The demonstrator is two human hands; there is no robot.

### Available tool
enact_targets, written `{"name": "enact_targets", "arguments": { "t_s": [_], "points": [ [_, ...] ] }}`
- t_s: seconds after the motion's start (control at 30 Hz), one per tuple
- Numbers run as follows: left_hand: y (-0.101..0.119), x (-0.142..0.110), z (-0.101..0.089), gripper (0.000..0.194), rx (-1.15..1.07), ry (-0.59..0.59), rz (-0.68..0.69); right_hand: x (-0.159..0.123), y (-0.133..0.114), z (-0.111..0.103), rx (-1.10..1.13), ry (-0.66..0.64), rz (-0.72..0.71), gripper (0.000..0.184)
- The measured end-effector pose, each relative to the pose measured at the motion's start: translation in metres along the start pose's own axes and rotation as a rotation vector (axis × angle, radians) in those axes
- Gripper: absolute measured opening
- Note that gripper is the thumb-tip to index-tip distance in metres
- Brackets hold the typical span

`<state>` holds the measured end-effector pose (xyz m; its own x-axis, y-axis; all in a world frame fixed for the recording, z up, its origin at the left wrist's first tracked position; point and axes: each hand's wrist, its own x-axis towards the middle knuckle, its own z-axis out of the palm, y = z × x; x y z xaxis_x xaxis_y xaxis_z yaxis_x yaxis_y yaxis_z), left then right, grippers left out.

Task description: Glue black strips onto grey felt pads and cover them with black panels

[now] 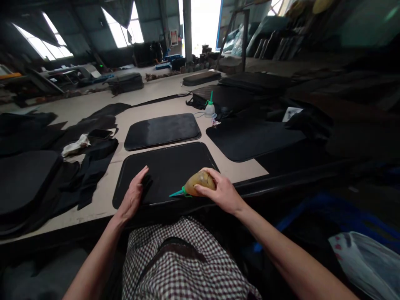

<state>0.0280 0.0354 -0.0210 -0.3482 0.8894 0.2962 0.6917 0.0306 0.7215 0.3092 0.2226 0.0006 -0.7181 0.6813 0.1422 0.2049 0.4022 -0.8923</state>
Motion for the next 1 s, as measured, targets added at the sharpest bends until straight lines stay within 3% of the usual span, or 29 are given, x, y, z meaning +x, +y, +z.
{"name": "enact_targets", "arguments": {
  "t_s": [0.13,0.3,0.47,0.6,0.7,0.8,0.9,1.0],
  "points": [
    [0.002,-0.010,-0.020,0.070,-0.174,0.325,-0.098,0.019,-0.017,0.044,-0.010,-0.051,-0.073,0.047],
    [-0.003,-0.031,-0.049,0.064,-0.400,0.724,-0.162,0.046,-0.044,0.099,-0.027,-0.081,-0.186,0.042],
    [-0.010,-0.059,-0.066,0.060,-0.541,0.903,-0.272,0.069,-0.066,0.151,-0.037,-0.128,-0.305,0.037],
    [-0.012,-0.074,-0.070,0.058,-0.559,0.971,-0.330,0.082,-0.072,0.176,-0.062,-0.103,-0.392,0.038],
    [-0.013,-0.079,-0.070,0.057,-0.557,0.996,-0.356,0.088,-0.075,0.181,-0.089,-0.081,-0.427,0.041],
    [-0.013,-0.078,-0.068,0.055,-0.569,0.986,-0.376,0.093,-0.079,0.172,-0.074,-0.157,-0.389,0.043],
    [-0.011,-0.076,-0.065,0.054,-0.572,0.963,-0.370,0.091,-0.078,0.150,0.089,-0.420,-0.212,0.042],
    [-0.010,-0.072,-0.063,0.052,-0.539,0.942,-0.374,0.078,-0.062,0.114,0.399,-0.650,0.014,0.051]
  ]
}}
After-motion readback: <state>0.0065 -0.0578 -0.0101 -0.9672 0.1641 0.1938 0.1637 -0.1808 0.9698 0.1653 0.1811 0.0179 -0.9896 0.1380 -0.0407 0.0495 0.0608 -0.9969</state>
